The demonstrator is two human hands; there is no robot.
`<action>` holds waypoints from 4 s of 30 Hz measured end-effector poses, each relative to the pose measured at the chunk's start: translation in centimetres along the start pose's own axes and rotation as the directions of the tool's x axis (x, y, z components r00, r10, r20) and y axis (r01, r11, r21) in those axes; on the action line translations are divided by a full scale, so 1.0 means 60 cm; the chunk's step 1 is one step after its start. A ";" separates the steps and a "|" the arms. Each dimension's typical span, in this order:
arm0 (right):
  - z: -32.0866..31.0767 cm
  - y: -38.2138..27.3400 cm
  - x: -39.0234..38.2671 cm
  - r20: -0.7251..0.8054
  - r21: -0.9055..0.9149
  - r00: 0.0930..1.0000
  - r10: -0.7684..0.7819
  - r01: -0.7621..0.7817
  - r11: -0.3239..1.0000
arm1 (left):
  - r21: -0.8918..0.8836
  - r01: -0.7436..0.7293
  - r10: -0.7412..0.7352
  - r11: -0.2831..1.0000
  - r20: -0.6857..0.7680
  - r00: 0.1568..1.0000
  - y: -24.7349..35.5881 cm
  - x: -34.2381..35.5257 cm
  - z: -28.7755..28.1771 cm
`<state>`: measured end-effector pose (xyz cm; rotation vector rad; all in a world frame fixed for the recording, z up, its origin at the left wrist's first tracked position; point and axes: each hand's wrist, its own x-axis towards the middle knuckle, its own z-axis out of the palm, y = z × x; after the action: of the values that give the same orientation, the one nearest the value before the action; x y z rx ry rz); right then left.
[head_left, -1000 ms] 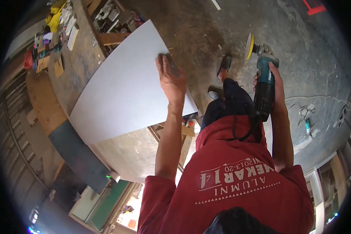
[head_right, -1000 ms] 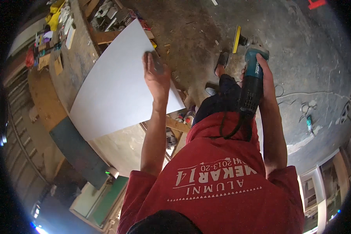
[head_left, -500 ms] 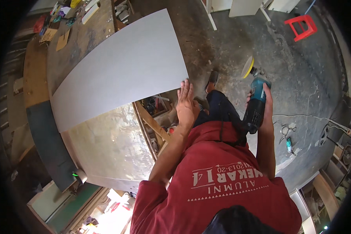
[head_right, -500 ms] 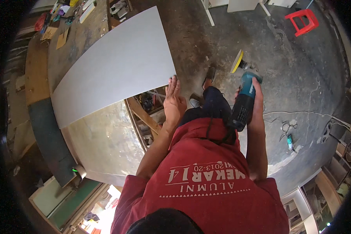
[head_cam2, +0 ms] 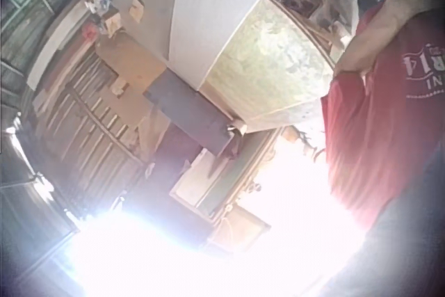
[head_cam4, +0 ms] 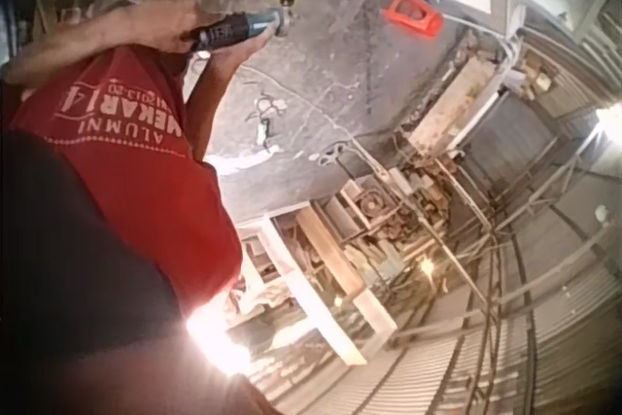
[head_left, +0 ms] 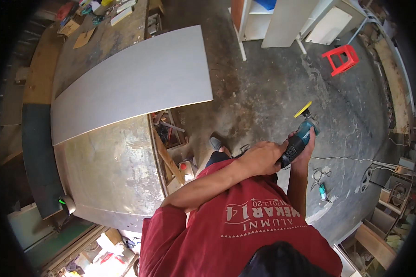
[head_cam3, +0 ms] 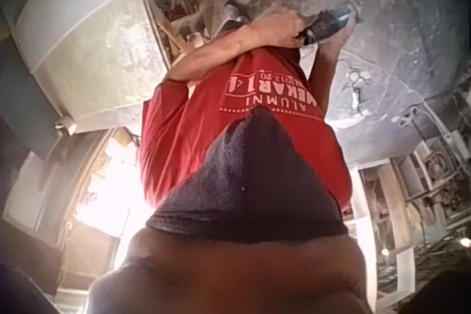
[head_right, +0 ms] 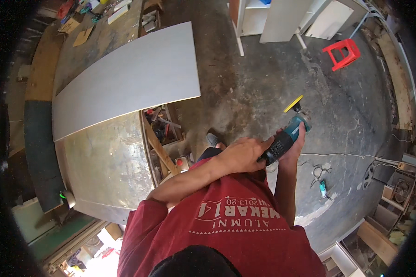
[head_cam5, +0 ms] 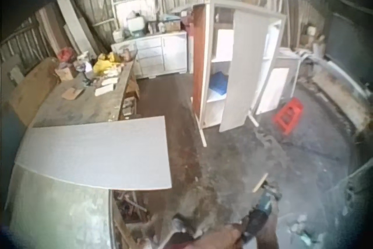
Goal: The person sands the edges of a wooden board using a sanding block, turns the board around, and sands the edges with a rotary power sander.
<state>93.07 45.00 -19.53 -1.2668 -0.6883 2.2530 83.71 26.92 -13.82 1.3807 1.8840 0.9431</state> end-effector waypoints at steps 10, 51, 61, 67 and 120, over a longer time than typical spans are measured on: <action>-0.247 -0.054 -0.062 -0.236 0.234 0.966 -0.106 0.162 0.959 | 0.112 -0.120 0.071 0.987 0.366 0.928 0.142 0.081 0.138; -1.074 -0.316 0.016 -0.514 -0.806 0.855 -0.070 -0.453 0.381 | -0.522 0.605 -0.450 0.602 0.403 0.797 0.256 0.685 0.882; -1.384 -0.271 0.188 -0.636 -0.721 0.716 0.288 -0.684 0.109 | -0.377 0.630 -0.655 0.678 0.079 0.752 0.041 0.788 1.231; -1.415 -0.262 0.269 -0.725 -0.676 0.670 0.159 -0.737 0.022 | -0.043 0.727 -0.727 0.686 -0.083 0.681 -0.253 0.914 1.464; -0.712 -0.135 0.675 0.429 -0.896 0.885 0.182 0.443 -0.041 | -0.856 0.505 -0.988 0.109 -0.148 -0.036 -0.285 -0.097 0.811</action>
<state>112.51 84.32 -59.60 -0.9192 -2.9495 1.5233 115.62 27.00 -54.75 -0.8965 2.0816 1.2484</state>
